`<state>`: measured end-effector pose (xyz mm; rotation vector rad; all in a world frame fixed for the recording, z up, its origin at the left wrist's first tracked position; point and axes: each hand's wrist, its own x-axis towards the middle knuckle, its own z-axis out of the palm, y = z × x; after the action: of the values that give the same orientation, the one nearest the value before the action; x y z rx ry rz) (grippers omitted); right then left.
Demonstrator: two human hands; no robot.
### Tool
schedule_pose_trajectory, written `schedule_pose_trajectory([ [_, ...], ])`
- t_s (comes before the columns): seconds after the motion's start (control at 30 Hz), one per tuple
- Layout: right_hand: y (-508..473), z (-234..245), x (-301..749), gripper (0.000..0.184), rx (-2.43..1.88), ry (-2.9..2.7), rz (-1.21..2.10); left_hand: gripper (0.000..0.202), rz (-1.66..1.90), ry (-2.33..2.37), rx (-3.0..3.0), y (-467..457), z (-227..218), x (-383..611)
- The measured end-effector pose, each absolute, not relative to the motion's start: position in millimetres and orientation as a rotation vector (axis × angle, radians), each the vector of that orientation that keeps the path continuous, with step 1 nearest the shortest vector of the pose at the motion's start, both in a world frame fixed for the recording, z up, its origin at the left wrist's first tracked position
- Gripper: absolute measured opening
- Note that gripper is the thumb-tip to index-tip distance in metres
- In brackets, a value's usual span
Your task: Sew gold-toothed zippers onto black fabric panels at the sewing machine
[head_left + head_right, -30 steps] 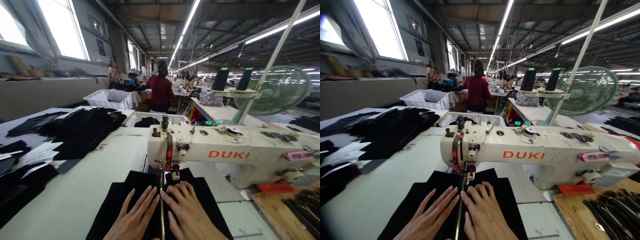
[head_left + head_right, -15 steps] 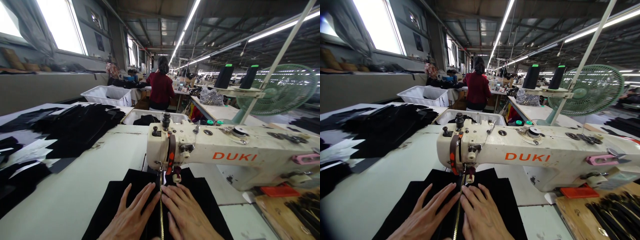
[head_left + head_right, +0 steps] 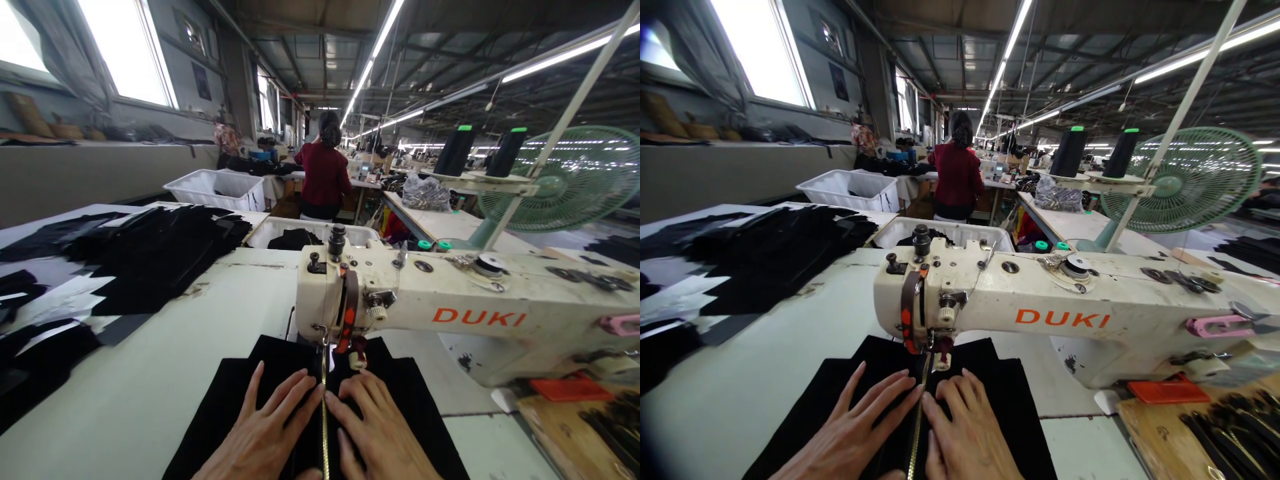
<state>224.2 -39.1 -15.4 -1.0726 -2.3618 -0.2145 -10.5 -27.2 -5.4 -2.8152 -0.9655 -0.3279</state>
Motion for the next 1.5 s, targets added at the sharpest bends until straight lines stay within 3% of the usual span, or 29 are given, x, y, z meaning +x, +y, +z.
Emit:
schedule_pose_trajectory([
  [0.47, -38.1, -18.6, 225.3, 0.046, -1.099, -2.445, -0.164, 0.080, -0.437, -0.986, -2.928, -25.2, -4.9, -9.3],
  [0.97, -17.2, -11.0, 225.5, 0.051, -1.134, -2.471, -0.113, 0.069, -0.371, -1.230, -2.979, -6.1, 1.0, -3.6],
  [1.5, -14.1, -11.2, 220.7, 0.040, -1.150, -2.379, -0.268, 0.064, -0.337, -1.182, -2.968, -1.0, 15.6, -0.8],
])
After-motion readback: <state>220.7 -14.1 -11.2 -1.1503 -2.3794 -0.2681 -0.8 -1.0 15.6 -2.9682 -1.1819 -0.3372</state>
